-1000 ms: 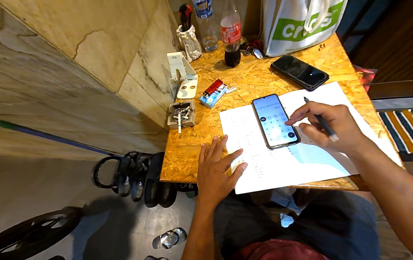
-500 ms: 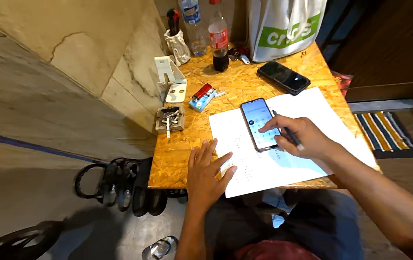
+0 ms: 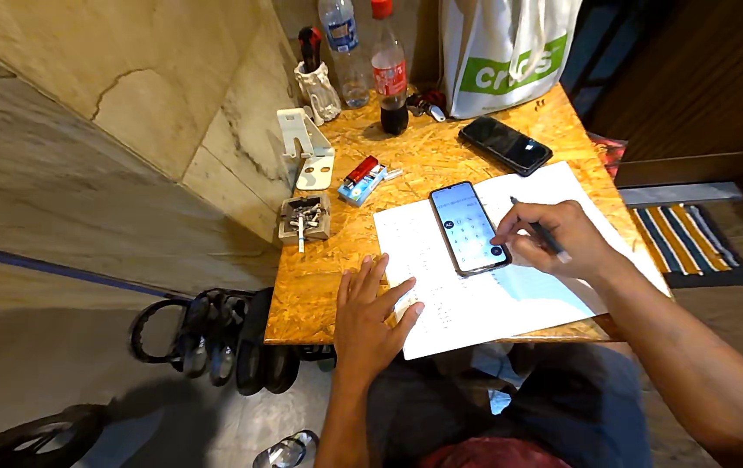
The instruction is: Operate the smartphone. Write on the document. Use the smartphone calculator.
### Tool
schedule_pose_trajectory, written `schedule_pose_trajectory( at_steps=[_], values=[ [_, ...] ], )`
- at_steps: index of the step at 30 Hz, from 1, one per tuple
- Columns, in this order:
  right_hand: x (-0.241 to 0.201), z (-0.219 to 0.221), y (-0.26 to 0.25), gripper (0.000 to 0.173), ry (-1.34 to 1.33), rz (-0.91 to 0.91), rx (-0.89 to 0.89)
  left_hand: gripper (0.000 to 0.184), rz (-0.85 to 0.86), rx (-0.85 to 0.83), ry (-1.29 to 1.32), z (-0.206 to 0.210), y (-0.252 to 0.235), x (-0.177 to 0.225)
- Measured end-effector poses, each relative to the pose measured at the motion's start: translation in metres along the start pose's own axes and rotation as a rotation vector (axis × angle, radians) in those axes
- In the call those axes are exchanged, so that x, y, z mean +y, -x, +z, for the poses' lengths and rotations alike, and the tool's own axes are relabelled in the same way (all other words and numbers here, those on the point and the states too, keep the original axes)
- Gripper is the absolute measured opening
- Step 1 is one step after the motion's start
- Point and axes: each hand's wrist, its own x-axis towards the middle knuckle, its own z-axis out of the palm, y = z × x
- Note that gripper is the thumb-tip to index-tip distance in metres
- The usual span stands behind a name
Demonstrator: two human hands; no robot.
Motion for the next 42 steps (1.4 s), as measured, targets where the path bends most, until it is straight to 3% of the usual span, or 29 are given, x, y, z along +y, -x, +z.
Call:
schedule_pose_trajectory(
  at_steps=[8,15,18,21,25,31,42],
  values=[
    [-0.005,0.010,-0.001,0.024,-0.003,-0.055,-0.038,0.037,0.001,-0.002,-0.007,0.000,0.000,0.001],
    [-0.007,0.012,-0.004,0.034,0.049,0.031,-0.051,0.038,-0.002,-0.009,-0.011,0.000,-0.001,0.000],
    [-0.008,0.012,-0.004,0.033,0.090,0.061,-0.094,0.038,0.000,-0.010,-0.015,0.000,-0.001,0.001],
    [-0.006,0.008,-0.002,0.026,0.042,-0.018,0.016,0.037,0.001,-0.002,-0.003,0.000,0.000,0.000],
    [-0.002,0.002,0.000,0.018,0.024,-0.024,0.018,0.037,-0.005,-0.008,-0.001,0.000,0.000,0.000],
    [-0.002,-0.002,0.000,0.021,-0.056,-0.058,0.092,0.037,-0.007,-0.006,-0.011,0.000,0.001,0.000],
    [0.001,-0.002,0.000,0.023,-0.049,-0.046,0.071,0.036,-0.020,-0.027,-0.010,-0.001,0.000,0.001]
  ],
)
